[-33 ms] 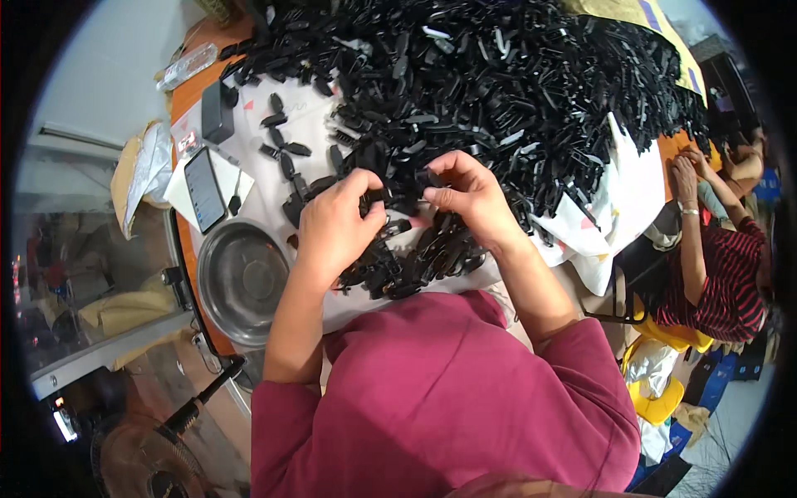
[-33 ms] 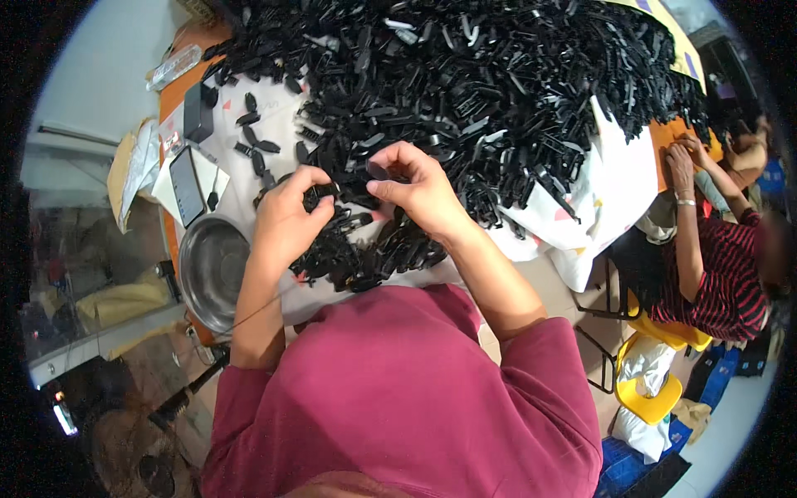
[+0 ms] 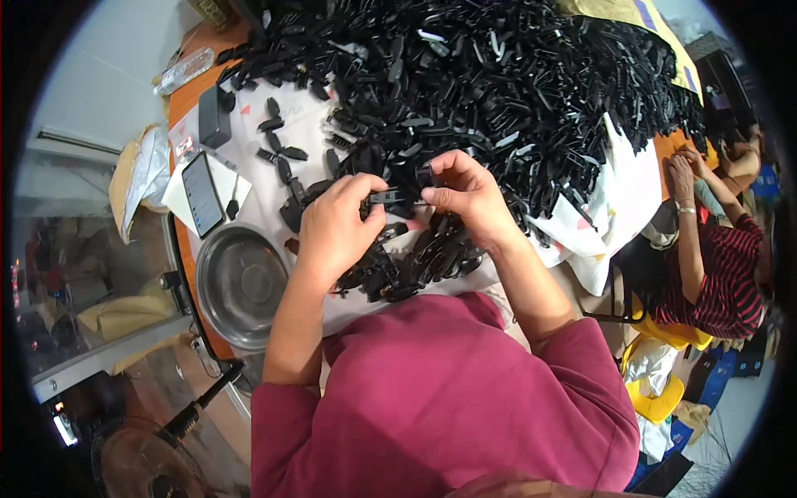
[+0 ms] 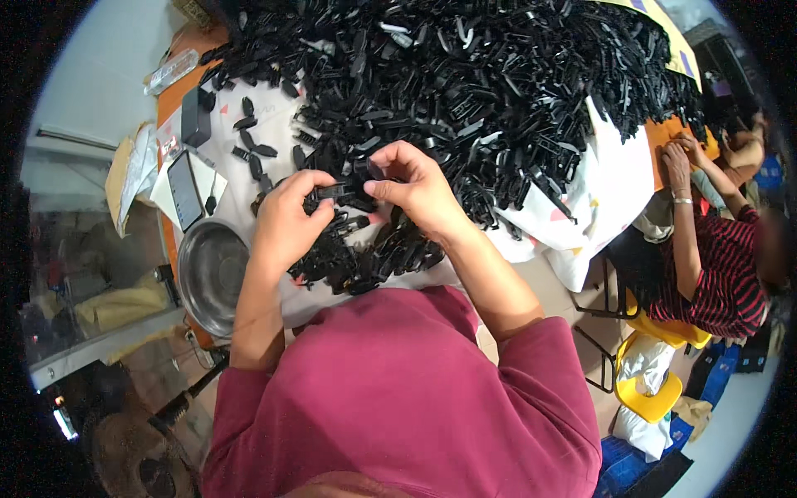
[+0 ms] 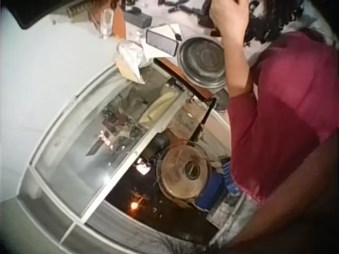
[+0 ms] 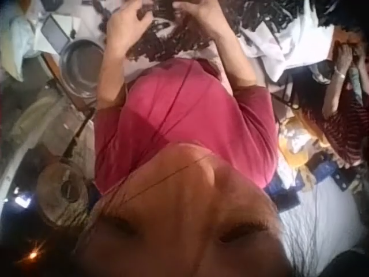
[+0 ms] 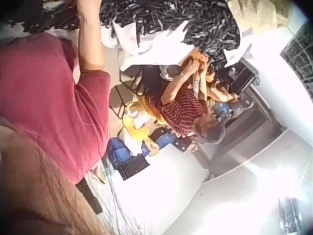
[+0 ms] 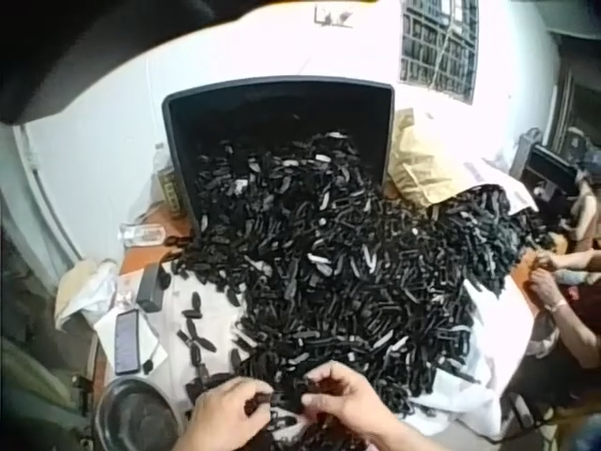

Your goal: Manually assemble black plastic components by snapping two pieces together and placing them in a bowl.

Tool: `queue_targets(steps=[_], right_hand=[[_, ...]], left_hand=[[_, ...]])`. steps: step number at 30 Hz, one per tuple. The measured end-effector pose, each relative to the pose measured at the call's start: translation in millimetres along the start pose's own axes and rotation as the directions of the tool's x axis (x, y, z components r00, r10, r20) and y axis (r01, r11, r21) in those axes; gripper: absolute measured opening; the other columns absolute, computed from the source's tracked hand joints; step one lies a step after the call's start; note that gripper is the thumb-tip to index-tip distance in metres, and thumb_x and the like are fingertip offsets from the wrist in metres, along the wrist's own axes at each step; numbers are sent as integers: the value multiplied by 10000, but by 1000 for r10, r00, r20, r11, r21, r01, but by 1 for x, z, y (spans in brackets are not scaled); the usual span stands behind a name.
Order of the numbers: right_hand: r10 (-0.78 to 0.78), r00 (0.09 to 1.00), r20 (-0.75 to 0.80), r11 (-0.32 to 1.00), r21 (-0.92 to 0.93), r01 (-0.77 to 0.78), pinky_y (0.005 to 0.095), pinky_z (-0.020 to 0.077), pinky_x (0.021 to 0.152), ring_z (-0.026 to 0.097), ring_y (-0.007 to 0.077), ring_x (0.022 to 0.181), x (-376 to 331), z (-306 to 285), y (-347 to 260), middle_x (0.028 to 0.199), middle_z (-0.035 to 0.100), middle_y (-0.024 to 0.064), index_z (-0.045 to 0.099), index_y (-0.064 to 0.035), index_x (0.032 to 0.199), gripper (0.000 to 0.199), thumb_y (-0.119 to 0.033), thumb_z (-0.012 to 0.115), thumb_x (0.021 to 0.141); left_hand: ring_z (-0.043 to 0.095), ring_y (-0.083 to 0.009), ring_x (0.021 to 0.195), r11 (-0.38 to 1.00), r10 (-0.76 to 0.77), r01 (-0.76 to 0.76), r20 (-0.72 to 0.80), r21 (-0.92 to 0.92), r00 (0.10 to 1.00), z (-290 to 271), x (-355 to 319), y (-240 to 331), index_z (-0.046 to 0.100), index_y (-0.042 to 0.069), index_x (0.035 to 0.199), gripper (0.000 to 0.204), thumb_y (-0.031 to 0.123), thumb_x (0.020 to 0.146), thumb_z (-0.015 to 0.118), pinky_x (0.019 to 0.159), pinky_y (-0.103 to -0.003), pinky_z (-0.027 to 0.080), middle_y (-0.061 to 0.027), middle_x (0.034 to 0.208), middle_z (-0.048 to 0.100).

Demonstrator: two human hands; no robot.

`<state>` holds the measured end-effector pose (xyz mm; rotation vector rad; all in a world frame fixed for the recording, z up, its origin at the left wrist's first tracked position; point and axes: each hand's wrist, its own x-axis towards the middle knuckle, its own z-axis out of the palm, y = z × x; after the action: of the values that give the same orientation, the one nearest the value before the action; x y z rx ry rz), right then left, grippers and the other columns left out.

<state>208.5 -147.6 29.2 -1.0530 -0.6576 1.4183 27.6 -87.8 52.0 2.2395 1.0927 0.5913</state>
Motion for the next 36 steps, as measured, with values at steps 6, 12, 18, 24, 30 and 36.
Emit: queue_targets(steps=[6, 12, 18, 24, 30, 36], right_hand=[[-215, 954, 209, 114, -965, 237, 343, 441, 719, 524, 281, 829, -13, -9, -9, 825, 560, 84, 590, -65, 877, 259, -66, 657, 628], [-300, 893, 335, -135, -942, 308, 346, 408, 684, 511, 232, 800, -2, 8, 17, 780, 547, 29, 622, -92, 797, 173, -159, 673, 645], [-295, 904, 311, -280, -932, 229, 365, 376, 663, 513, 231, 781, 8, 18, 47, 788, 554, 38, 601, -95, 823, 266, -249, 694, 628], [-357, 898, 256, 638, -635, 435, 240, 476, 656, 584, 138, 786, -6, 28, -6, 886, 583, 83, 542, 8, 1051, 248, -35, 583, 810], [-438, 810, 389, 468, -671, 575, 258, 469, 637, 582, 189, 738, -9, 25, -13, 859, 593, 112, 587, 6, 1054, 306, 20, 620, 750], [-447, 782, 433, 425, -667, 612, 249, 467, 609, 579, 177, 705, -9, 20, -13, 848, 596, 116, 596, 17, 1037, 307, 40, 633, 734]], left_hand=[[553, -140, 671, 929, -29, 13, -38, -370, 999, -8, 6, -16, 609, 36, 949, 248, 30, 706, 659, 609, -253, 448, -47, 797, 593], [502, -59, 561, 646, -285, 186, -8, -740, 959, -12, -12, -26, 576, -3, 1012, 263, 44, 768, 661, 546, -187, 415, -22, 802, 580], [517, -104, 576, 483, -282, 156, 16, -862, 959, -6, -22, -27, 540, -1, 1083, 267, 8, 817, 559, 536, -212, 432, -89, 921, 574], [541, -65, 672, 734, -168, 86, -58, -674, 984, 7, -26, -26, 567, 6, 1054, 391, 76, 703, 725, 610, -212, 458, -40, 813, 602], [577, -118, 680, 818, -50, -82, -213, -570, 976, 7, -17, -15, 615, 4, 886, 306, 97, 637, 767, 633, -238, 463, -64, 785, 620], [580, -119, 658, 836, 72, -187, -235, -515, 969, -1, -11, -6, 616, -7, 913, 289, 51, 661, 744, 580, -233, 473, -75, 806, 615]])
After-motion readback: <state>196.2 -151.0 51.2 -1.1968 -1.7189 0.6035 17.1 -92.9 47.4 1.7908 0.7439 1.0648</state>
